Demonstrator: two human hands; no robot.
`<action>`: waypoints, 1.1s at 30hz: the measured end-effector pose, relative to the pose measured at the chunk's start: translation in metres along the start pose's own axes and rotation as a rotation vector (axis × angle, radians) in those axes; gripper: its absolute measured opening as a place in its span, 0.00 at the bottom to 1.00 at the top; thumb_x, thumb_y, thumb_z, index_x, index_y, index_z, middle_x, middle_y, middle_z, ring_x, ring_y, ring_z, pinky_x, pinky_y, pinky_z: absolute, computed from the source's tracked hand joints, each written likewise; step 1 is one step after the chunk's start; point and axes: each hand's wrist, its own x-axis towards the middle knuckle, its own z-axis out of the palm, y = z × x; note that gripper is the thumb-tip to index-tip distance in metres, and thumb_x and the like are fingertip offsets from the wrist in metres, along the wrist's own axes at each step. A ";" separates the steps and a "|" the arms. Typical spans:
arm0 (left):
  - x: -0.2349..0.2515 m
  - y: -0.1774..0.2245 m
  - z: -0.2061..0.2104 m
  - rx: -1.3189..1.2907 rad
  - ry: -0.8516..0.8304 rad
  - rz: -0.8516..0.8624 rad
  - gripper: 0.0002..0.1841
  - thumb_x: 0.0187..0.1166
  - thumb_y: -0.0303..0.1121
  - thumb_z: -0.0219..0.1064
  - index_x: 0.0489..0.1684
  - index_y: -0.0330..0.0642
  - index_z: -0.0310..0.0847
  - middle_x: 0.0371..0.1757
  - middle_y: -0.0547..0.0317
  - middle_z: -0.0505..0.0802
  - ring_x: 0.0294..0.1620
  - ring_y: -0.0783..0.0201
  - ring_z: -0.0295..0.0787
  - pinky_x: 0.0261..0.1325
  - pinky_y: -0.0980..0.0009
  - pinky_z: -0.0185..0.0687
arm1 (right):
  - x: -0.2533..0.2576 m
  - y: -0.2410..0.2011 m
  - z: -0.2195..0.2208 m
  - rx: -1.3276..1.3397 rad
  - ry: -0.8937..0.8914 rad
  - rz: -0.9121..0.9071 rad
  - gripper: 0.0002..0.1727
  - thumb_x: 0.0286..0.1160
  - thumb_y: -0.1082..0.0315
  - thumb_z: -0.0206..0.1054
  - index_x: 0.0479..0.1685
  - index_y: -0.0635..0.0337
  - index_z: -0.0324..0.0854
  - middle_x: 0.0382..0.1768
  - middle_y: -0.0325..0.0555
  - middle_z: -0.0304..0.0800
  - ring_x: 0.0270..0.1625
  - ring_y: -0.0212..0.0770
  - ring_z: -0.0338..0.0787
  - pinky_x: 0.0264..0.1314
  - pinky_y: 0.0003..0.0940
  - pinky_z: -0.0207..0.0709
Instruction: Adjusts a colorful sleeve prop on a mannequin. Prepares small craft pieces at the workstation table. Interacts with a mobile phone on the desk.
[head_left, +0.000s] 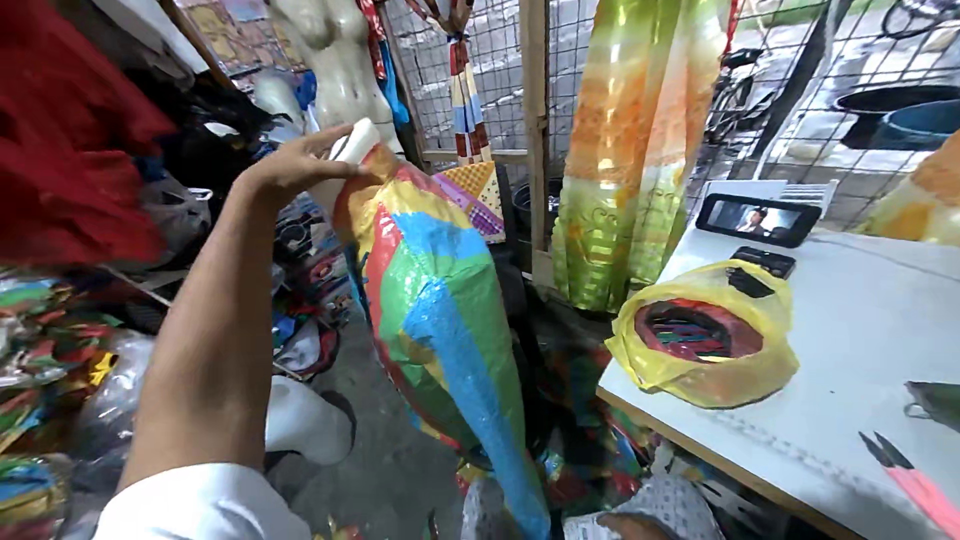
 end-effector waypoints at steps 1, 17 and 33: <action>0.001 0.001 0.002 0.021 0.031 0.002 0.40 0.79 0.36 0.70 0.93 0.45 0.55 0.84 0.40 0.74 0.79 0.50 0.75 0.80 0.53 0.71 | 0.007 -0.006 -0.006 0.036 0.061 -0.043 0.27 0.83 0.57 0.67 0.73 0.70 0.80 0.63 0.71 0.87 0.68 0.70 0.86 0.76 0.69 0.71; -0.239 -0.012 0.318 -0.602 0.812 -0.274 0.25 0.74 0.33 0.74 0.64 0.23 0.77 0.60 0.44 0.89 0.56 0.68 0.88 0.58 0.73 0.85 | 0.105 -0.174 -0.126 0.472 0.439 -0.653 0.32 0.79 0.64 0.68 0.80 0.72 0.69 0.73 0.59 0.81 0.74 0.39 0.82 0.78 0.33 0.76; -0.214 -0.024 0.357 -0.900 0.631 -0.224 0.49 0.79 0.52 0.65 0.87 0.19 0.45 0.80 0.32 0.73 0.74 0.65 0.77 0.73 0.72 0.75 | 0.121 -0.179 -0.110 0.746 0.453 -0.691 0.27 0.86 0.68 0.56 0.78 0.78 0.61 0.66 0.54 0.81 0.65 0.28 0.83 0.70 0.24 0.78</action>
